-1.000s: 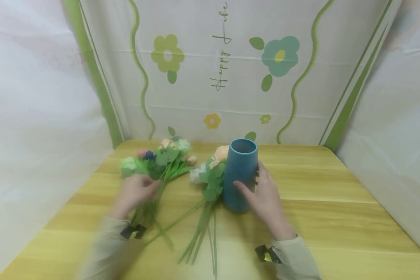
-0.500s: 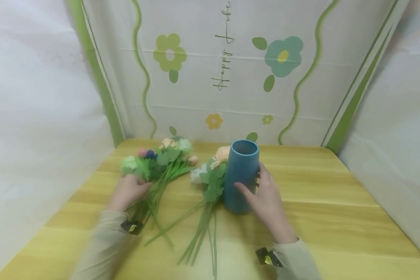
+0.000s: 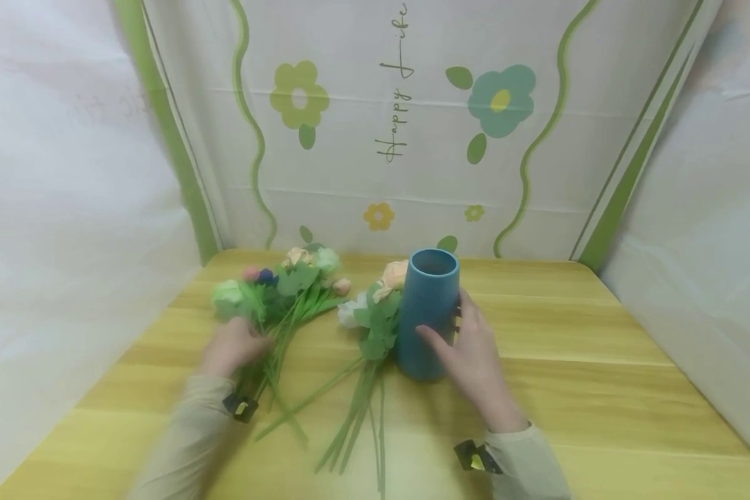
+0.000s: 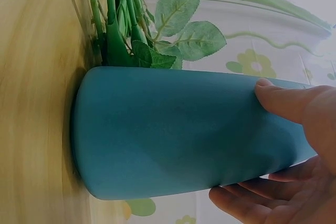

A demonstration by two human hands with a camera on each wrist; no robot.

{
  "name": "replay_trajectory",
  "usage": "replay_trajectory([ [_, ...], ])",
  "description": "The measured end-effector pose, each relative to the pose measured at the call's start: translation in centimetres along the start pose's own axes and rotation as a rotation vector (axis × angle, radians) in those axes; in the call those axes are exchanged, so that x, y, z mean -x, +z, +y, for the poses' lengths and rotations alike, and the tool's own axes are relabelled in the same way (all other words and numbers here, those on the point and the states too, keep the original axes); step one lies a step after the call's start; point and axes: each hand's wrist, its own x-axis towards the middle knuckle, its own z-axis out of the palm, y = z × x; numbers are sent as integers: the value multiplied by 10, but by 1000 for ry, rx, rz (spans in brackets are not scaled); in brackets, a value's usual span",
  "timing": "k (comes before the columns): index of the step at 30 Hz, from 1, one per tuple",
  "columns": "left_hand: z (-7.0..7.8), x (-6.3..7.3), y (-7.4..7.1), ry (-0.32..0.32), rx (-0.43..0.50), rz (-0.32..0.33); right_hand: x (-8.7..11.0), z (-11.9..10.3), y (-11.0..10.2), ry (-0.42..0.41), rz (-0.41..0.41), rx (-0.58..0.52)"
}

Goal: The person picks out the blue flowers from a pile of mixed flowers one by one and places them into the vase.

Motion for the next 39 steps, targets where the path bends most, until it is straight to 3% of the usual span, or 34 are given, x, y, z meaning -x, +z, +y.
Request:
replay_trajectory([
  [9,4,-8,5,-36,-66,20,-2,0,-2,-12,23,4],
  [23,4,-8,6,-35,-89,74,-5,0,-1,-36,34,11],
  [39,16,10,6,47,3,178,-1,1,2,-31,30,9],
])
